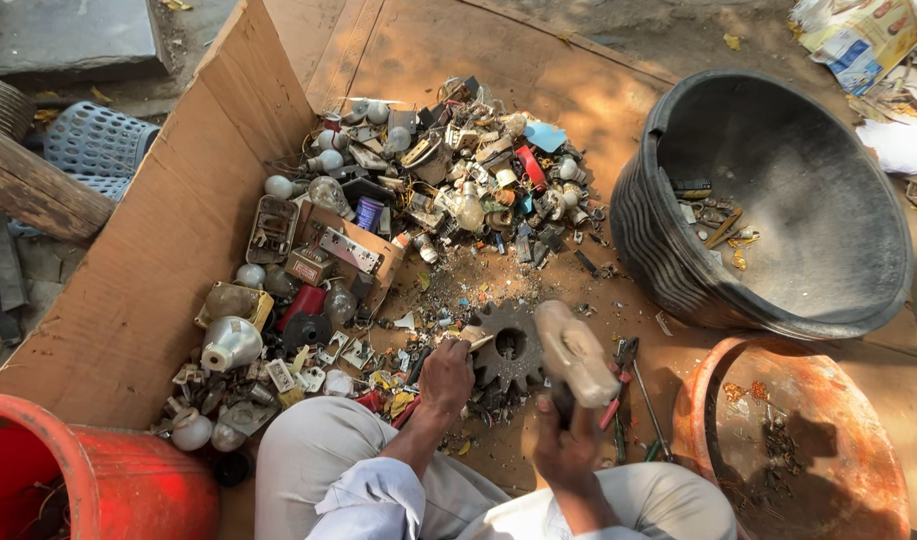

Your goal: The person sits on the ground and uses a hammer and pliers to break apart small electronic components, such as light bulb bases and switches, to extract metal parts. The person repeatedly strikes the items on a metal gear and separates the pieces by hand.

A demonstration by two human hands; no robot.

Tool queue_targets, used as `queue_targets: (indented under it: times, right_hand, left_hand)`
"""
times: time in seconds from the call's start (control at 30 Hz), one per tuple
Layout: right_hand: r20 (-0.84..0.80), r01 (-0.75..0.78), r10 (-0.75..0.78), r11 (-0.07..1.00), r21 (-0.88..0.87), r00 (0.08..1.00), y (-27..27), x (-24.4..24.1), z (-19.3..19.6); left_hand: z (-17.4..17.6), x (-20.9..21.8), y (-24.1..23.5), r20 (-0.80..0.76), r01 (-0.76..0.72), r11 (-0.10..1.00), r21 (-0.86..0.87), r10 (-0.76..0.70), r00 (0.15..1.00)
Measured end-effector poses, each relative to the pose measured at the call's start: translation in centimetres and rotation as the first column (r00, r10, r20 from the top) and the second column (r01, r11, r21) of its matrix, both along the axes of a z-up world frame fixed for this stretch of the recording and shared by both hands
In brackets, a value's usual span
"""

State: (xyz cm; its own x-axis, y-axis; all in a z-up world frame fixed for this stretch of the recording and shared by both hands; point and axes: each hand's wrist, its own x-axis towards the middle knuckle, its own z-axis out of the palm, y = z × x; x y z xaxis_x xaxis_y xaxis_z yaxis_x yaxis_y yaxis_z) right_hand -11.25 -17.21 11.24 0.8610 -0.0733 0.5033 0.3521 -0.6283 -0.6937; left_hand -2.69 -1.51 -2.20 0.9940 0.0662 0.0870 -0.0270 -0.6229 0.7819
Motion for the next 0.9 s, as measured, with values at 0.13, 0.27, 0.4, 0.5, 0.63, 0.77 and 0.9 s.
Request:
queue_targets:
  times: [0.13,0.27,0.4,0.5,0.63,0.77,0.9]
  right_hand:
    - [-0.508,0.097,-0.231,0.956,-0.277,0.830,0.8,1.5,-1.1]
    - [-0.498,0.185,-0.172,0.983,-0.025,0.850,-1.3,1.4,-1.6]
    - [-0.429,0.246,-0.146,0.951,0.186,0.891,-2.5,0.4,-2.0]
    - [-0.257,0.102,-0.082,0.993,0.066,0.963,-1.4,0.3,-3.2]
    - [-0.430,0.064,-0.171,0.965,-0.253,0.886,0.0,1.6,-4.4]
    - [-0.743,0.150,-0.245,0.969,-0.194,0.623,0.3,2.3,-3.7]
    - [-0.208,0.038,-0.038,0.999,-0.004,0.978,0.0,1.2,-2.7]
  left_hand:
    - [0.3,-0.3,0.1,0.053,0.019,1.000,0.024,-0.020,0.998]
    - [0.1,0.3,0.2,0.007,0.010,1.000,0.023,-0.010,1.000]
    - [-0.2,0.5,-0.3,-0.155,0.051,0.998,0.029,-0.046,0.987]
    - [-0.9,0.5,-0.4,-0.112,0.009,1.000,0.023,-0.007,0.994]
    - [-1.3,0.1,-0.5,-0.199,0.009,1.000,0.006,-0.008,0.980]
    - [-0.5,1.0,0.0,-0.043,-0.063,0.997,-0.034,0.062,0.997]
    - [0.5,1.2,-0.4,-0.565,-0.199,0.939,-0.279,0.007,0.825]
